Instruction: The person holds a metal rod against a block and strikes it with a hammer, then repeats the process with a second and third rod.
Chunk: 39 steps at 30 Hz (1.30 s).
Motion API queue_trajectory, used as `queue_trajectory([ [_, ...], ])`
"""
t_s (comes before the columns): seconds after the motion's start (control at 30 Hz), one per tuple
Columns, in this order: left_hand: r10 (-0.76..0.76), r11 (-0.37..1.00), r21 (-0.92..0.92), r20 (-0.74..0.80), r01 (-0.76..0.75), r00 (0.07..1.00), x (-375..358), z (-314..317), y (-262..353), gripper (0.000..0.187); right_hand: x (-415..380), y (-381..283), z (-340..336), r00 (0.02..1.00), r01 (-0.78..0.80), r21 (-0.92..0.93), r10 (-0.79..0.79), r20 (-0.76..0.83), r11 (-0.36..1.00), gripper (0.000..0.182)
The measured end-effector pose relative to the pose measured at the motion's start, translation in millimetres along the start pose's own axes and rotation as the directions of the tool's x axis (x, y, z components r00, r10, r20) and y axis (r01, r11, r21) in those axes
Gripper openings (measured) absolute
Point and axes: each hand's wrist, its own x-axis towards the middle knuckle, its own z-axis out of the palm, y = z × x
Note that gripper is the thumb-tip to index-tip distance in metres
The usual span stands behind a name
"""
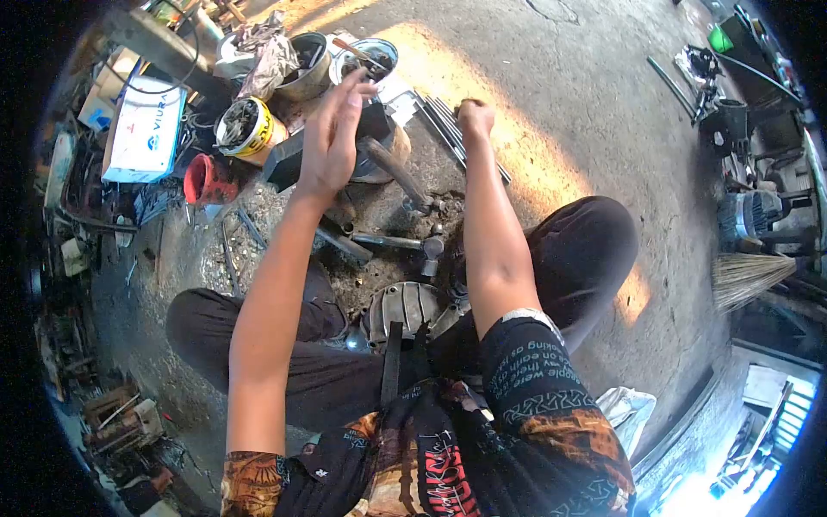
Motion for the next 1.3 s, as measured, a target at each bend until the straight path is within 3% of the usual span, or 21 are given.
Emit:
queue_trajectory([
  [0.03, -0.007, 1.000, 0.000, 0.015, 0.007, 1.000, -4, 7, -1, 0.048, 3, 19, 3, 0.999, -0.013, -0.247, 0.001, -0.049, 0.969, 0.032],
  [0.1, -0.152, 0.988, -0.021, 0.129, 0.156, 0.980, -9, 19, -9, 0.044, 15, 73, 14, 0.993, -0.109, -0.409, 0.113, -0.014, 0.906, 0.036],
  [0.17, -0.147, 0.989, 0.000, 0.161, 0.149, 0.976, -14, 31, -36, 0.043, 18, 122, 17, 0.994, -0.020, -0.557, 0.077, 0.079, 0.830, 0.037],
  [0.2, -0.116, 0.993, 0.017, 0.163, 0.114, 0.980, -18, 37, -47, 0.043, 9, 129, 13, 0.986, 0.029, -0.562, 0.070, 0.153, 0.826, 0.037],
  [0.23, -0.084, 0.996, 0.035, 0.165, 0.079, 0.983, -21, 41, -55, 0.043, 5, 144, 15, 0.992, 0.047, -0.612, 0.037, 0.124, 0.790, 0.040],
  [0.3, -0.083, 0.995, 0.068, 0.204, 0.070, 0.975, -26, 47, -69, 0.043, 4, 167, 14, 0.968, 0.239, -0.688, -0.112, 0.225, 0.685, 0.045],
  [0.37, -0.125, 0.990, 0.100, 0.239, 0.103, 0.963, -29, 53, -82, 0.043, 5, 184, 15, 0.963, 0.253, -0.693, -0.107, 0.247, 0.675, 0.047],
  [0.43, -0.149, 0.985, 0.121, 0.242, 0.123, 0.959, -31, 56, -94, 0.043, 8, 193, 15, 0.934, 0.354, -0.789, -0.229, 0.273, 0.502, 0.040],
  [0.6, -0.194, 0.977, 0.133, 0.242, 0.166, 0.951, -38, 57, -113, 0.043, 13, 199, 13, 0.962, 0.262, -0.859, -0.185, 0.199, 0.440, 0.030],
  [0.7, -0.283, 0.958, 0.115, 0.276, 0.261, 0.919, -39, 54, -117, 0.043, 26, 224, 14, 0.956, 0.294, -0.811, -0.144, 0.256, 0.505, 0.026],
  [0.77, -0.251, 0.967, 0.119, 0.256, 0.227, 0.934, -39, 53, -115, 0.043, 25, 238, 17, 0.937, 0.317, -0.755, -0.312, 0.157, 0.573, 0.024],
  [0.83, -0.212, 0.975, 0.121, 0.234, 0.188, 0.949, -40, 52, -112, 0.043, 11, 203, 16, 0.940, 0.295, -0.747, -0.321, 0.114, 0.597, 0.024],
  [0.9, -0.240, 0.969, 0.110, 0.231, 0.219, 0.943, -39, 50, -107, 0.042, 13, 180, 17, 0.970, 0.239, -0.525, -0.179, 0.163, 0.817, 0.029],
  [0.97, -0.210, 0.976, 0.103, 0.217, 0.192, 0.953, -35, 50, -97, 0.041, 6, 152, 15, 0.972, 0.234, -0.526, -0.195, 0.131, 0.818, 0.035],
  [1.1, -0.165, 0.985, 0.092, 0.218, 0.148, 0.962, -21, 44, -71, 0.041, 9, 100, 8, 0.954, 0.297, -0.350, -0.259, 0.152, 0.888, 0.041],
  [1.17, -0.088, 0.995, 0.055, 0.175, 0.080, 0.981, -10, 38, -56, 0.039, 4, 60, 13, 0.935, 0.346, -0.061, -0.339, 0.107, 0.936, 0.042],
  [1.23, 0.001, 0.999, 0.043, 0.103, -0.005, 0.995, 9, 24, -37, 0.038, -8, 9, 13, 0.893, 0.389, 0.148, -0.412, 0.182, 0.909, 0.034],
  [1.3, 0.071, 0.997, -0.020, -0.049, -0.072, 0.996, 33, 6, -13, 0.037, -40, -49, 7, 0.862, 0.306, 0.360, -0.417, 0.287, 0.881, 0.025],
])
